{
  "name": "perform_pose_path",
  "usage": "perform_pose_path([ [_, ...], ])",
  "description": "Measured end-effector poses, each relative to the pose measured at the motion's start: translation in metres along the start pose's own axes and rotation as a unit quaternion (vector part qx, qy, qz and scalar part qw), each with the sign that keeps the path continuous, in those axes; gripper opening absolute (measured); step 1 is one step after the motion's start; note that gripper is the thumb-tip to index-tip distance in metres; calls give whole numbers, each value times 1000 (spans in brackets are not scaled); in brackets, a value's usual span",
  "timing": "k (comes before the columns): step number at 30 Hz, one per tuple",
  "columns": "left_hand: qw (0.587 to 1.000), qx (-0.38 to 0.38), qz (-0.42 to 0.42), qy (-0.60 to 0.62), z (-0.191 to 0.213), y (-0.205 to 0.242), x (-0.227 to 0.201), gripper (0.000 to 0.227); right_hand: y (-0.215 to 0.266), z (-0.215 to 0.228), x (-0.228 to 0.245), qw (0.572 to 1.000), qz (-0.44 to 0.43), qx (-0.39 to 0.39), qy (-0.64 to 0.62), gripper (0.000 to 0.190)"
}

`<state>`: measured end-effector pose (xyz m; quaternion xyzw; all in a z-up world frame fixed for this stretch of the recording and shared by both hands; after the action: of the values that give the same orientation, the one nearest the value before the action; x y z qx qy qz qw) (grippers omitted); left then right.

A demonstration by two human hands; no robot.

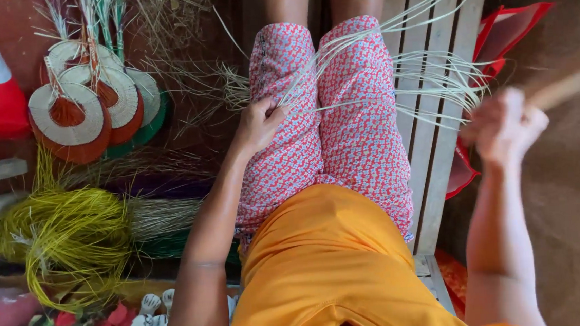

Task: Weaving thin plant-based strips through a wooden frame to create a craft item.

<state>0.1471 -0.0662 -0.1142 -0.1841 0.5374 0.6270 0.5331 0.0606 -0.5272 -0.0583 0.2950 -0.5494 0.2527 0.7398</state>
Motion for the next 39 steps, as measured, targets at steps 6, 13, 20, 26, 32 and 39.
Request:
perform_pose_path([
  [6, 999, -37, 30, 1, -8, 0, 14, 24, 62, -216, 48, 883, 184, 431, -30, 33],
  [13, 999, -19, 32, 32, -6, 8, -14, 21, 89, -252, 66, 799, 389, 452, -84, 43],
  [20, 999, 4, 2, 48, -6, 11, -28, 21, 89, -247, 52, 775, 457, 437, -2, 36],
  [26, 993, 105, -55, 5, -16, 15, -4, 17, 77, -256, 36, 735, 501, 445, 103, 48],
  [32, 992, 67, -71, -81, -20, 24, -19, 16, 109, -262, 52, 736, 406, 512, 176, 38],
  [39, 996, -14, -64, -57, -36, 20, -24, 6, 146, -275, 45, 686, 605, 285, 287, 26],
])
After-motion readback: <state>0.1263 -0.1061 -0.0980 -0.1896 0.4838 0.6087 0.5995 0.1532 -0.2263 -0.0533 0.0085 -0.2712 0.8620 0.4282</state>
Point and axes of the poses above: each hand's wrist, its own y-axis away from the middle knuckle, its own z-axis out of the back of the hand, x = y × z, the point moved 6 cm from there along -y, towards the middle knuckle, and after that the axes turned 12 degrees about z, right-handed, at the moved point
